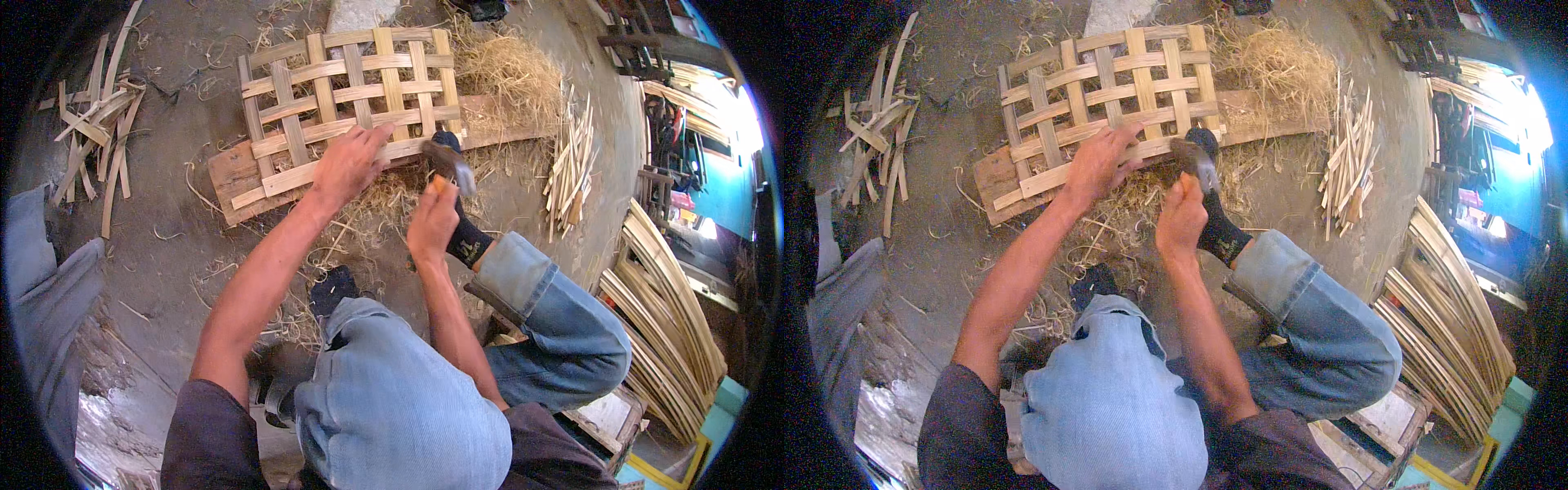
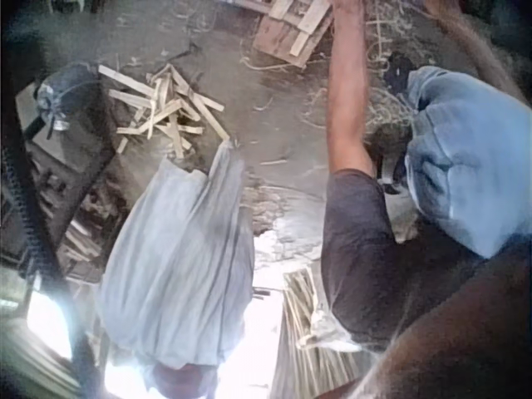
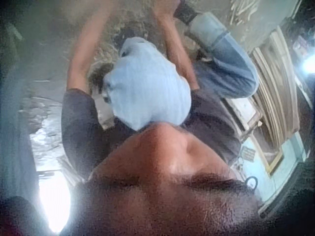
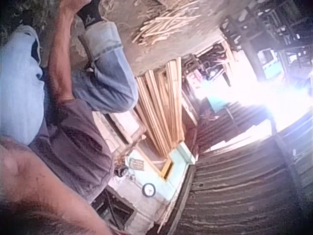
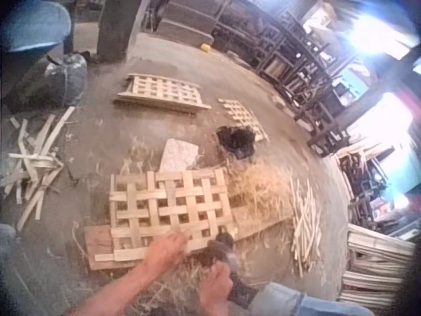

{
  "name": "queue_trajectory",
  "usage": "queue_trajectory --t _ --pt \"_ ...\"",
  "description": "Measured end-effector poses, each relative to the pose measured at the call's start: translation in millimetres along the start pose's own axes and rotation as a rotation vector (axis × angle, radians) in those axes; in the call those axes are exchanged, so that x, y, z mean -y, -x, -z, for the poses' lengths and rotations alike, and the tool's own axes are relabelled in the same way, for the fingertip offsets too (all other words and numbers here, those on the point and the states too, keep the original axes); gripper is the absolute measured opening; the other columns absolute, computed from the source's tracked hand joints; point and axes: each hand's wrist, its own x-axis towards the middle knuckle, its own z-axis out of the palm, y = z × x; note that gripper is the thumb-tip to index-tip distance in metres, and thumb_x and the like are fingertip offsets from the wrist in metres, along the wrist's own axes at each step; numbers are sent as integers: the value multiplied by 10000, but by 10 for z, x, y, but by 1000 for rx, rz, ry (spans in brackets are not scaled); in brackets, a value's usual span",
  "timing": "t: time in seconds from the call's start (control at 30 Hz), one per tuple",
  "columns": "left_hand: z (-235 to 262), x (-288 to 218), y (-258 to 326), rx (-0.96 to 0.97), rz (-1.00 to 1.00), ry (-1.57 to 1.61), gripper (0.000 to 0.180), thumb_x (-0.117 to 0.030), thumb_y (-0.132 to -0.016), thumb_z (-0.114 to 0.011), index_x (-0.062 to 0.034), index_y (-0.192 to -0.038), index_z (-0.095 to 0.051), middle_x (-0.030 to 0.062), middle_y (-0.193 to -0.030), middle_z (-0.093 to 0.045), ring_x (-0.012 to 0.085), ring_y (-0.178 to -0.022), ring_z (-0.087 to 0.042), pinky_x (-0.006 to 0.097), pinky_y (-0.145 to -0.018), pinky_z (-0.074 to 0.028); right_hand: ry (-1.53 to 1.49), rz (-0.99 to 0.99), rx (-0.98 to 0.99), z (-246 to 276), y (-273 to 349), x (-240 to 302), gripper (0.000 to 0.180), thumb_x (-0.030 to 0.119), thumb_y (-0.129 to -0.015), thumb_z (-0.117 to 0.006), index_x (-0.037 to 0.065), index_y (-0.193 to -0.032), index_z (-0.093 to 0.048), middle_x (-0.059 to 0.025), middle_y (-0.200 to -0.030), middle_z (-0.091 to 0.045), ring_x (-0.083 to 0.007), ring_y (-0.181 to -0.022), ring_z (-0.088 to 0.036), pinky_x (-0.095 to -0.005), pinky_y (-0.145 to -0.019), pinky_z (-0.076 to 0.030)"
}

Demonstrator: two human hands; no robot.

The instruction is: The person weaves thin wooden strips into a rectangular basket frame, securing the edges with a hammer and nails. They adjust the strips and tap them into place to form a grid pattern.

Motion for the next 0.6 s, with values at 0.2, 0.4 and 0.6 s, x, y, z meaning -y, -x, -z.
queue_trajectory --t 0.2,0.4,0.6 --pt "17 -65 -57 50 59 41 634 -188 -796 -739 -92 -1350 -446 84 -1019 -653 312 -994 -594 428 -840 -507 118 177 -29 -75 4 -220 231 160 -975 -502 -17 -1109 -565 -249 -900 -639 -437 -831 -639 -477 -686 -497" --pt "30 -41 -1 6 47 33 588 -182 -806 -732 -85 -1318 -460 90 -1024 -651 318 -1000 -591 430 -849 -499 1 -99 -27 145 4 204 214 141 -988 -468 -14 -1102 -561 -255 -924 -645 -448 -857 -632 -471 -703 -501" --pt "44 -49 -25 36 66 45 612 -176 -797 -732 -91 -1328 -438 91 -1014 -655 322 -1001 -591 434 -847 -505 -108 4 -31 139 -94 126 184 172 -993 -478 -6 -1035 -488 -271 -835 -618 -477 -765 -606 -502 -641 -467"
